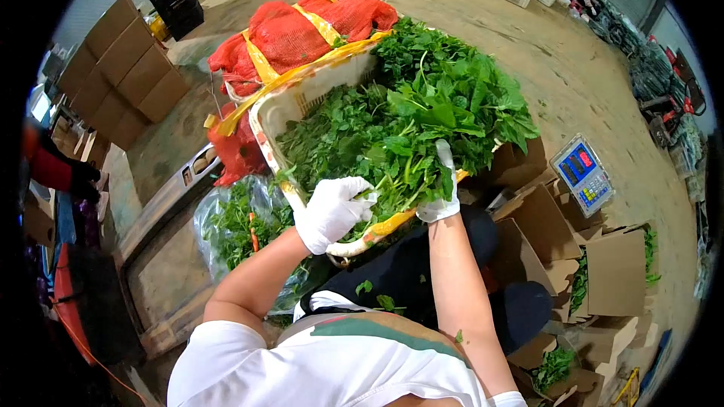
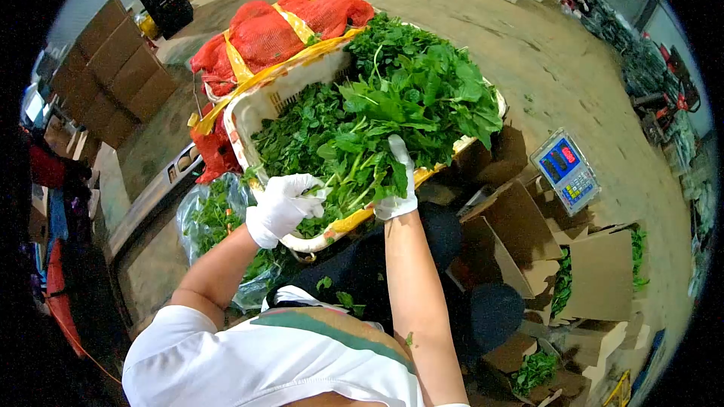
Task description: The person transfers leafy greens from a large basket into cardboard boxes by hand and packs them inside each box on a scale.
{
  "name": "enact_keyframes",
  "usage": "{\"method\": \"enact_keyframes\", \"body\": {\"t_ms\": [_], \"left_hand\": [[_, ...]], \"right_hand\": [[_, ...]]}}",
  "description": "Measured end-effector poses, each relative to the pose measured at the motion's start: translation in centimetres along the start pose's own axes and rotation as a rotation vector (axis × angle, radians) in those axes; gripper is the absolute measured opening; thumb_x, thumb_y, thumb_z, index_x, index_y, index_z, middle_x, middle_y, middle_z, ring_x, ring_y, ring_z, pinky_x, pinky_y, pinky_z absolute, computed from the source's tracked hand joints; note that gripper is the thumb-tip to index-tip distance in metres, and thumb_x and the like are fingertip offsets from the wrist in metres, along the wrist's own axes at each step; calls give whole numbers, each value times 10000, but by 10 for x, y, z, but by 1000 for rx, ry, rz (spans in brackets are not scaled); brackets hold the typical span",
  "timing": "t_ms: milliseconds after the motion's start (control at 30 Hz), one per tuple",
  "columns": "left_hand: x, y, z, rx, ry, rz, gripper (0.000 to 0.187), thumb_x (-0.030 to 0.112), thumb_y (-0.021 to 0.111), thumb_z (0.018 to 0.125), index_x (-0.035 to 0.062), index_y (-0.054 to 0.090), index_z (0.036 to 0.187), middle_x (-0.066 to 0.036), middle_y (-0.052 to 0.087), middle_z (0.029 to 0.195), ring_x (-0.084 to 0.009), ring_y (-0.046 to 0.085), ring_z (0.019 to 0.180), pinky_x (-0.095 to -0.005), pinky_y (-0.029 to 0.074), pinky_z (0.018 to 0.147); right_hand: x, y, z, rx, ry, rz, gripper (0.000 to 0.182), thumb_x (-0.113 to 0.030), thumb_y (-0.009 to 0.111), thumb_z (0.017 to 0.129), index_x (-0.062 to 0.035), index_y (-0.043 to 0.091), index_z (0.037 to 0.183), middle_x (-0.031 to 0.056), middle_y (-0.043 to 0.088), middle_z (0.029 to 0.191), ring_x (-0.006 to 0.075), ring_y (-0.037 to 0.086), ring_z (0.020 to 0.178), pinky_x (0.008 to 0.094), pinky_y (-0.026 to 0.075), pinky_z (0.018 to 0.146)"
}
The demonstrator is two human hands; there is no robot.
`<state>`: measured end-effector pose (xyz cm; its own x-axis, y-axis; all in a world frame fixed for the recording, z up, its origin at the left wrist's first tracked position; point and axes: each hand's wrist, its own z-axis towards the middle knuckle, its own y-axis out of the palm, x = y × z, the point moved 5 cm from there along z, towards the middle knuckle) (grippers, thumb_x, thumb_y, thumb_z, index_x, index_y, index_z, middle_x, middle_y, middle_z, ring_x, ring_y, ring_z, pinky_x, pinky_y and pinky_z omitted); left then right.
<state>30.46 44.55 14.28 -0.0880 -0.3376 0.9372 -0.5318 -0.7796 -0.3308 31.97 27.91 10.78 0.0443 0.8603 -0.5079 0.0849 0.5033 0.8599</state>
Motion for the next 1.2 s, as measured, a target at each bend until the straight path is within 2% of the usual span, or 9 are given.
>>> {"method": "enact_keyframes", "body": {"t_ms": [133, 267, 333, 433, 567, 667, 800, 933, 1200], "left_hand": [[-2, 0, -2, -69, -58, -457, 89, 29, 548, 827, 7, 571, 910, -56, 623, 743, -86, 553, 614, -222, 454, 592], [-3, -1, -2, -99, -61, -459, 156, 120, 509, 873, 14, 558, 977, -54, 621, 711, -90, 571, 607, -211, 455, 557], [2, 1, -2, -103, -56, -443, 186, 176, 492, 888, 20, 575, 949, -38, 602, 644, -84, 554, 551, -203, 441, 512], [5, 0, 4, 26, -109, -417, 200, 181, 511, 868, 2, 571, 802, -30, 537, 517, -80, 480, 406, -210, 379, 394], [5, 6, 21, 59, -77, -436, 197, 169, 538, 850, -5, 575, 766, -34, 544, 535, -88, 452, 357, -221, 350, 349], [16, 14, 22, 97, -118, -411, 214, 184, 539, 845, -1, 562, 740, -30, 519, 497, -98, 446, 356, -223, 343, 364], [26, 13, 14, 4, -128, -400, 241, 244, 559, 850, 4, 585, 847, -40, 575, 583, -91, 509, 443, -222, 403, 425], [16, -2, 12, 39, 100, -340, 318, 307, 489, 890, 2, 573, 923, -38, 576, 591, -98, 536, 519, -212, 438, 520], [-68, 1, 18, 74, -48, -68, 274, 203, 528, 856, 15, 540, 1054, -29, 589, 824, -75, 524, 729, -220, 430, 682]], "right_hand": [[-4, -13, 0, 38, -34, 130, 496, -417, 538, 813, -63, 501, 1157, 104, 555, 1110, 261, 546, 975, 400, 455, 849], [0, -14, 3, 76, -54, 112, 494, -427, 535, 815, -68, 503, 1153, 100, 555, 1108, 264, 548, 968, 407, 460, 843], [1, -17, 2, 103, -54, 101, 493, -430, 533, 816, -69, 504, 1151, 99, 556, 1103, 264, 548, 966, 407, 461, 841], [3, -2, -1, -79, -14, 139, 479, -408, 532, 830, -73, 487, 1169, 101, 552, 1105, 258, 547, 971, 395, 461, 845], [11, -13, 2, -85, 37, 194, 492, -435, 523, 835, -80, 485, 1174, 85, 549, 1128, 254, 546, 983, 398, 459, 851], [5, -11, -2, -49, 18, 214, 494, -436, 528, 832, -79, 489, 1170, 89, 550, 1129, 254, 548, 981, 401, 461, 846], [-11, -11, -1, -97, -76, 199, 495, -443, 505, 843, -77, 494, 1176, 100, 549, 1128, 256, 549, 989, 391, 469, 842], [-67, -31, -8, -62, -216, 144, 485, -400, 511, 840, -80, 461, 1201, 101, 534, 1149, 252, 532, 1013, 391, 455, 858], [-281, -132, -134, 263, -545, -145, 494, -313, 524, 834, -86, 394, 1253, 102, 503, 1192, 244, 499, 1060, 391, 427, 891]]}}
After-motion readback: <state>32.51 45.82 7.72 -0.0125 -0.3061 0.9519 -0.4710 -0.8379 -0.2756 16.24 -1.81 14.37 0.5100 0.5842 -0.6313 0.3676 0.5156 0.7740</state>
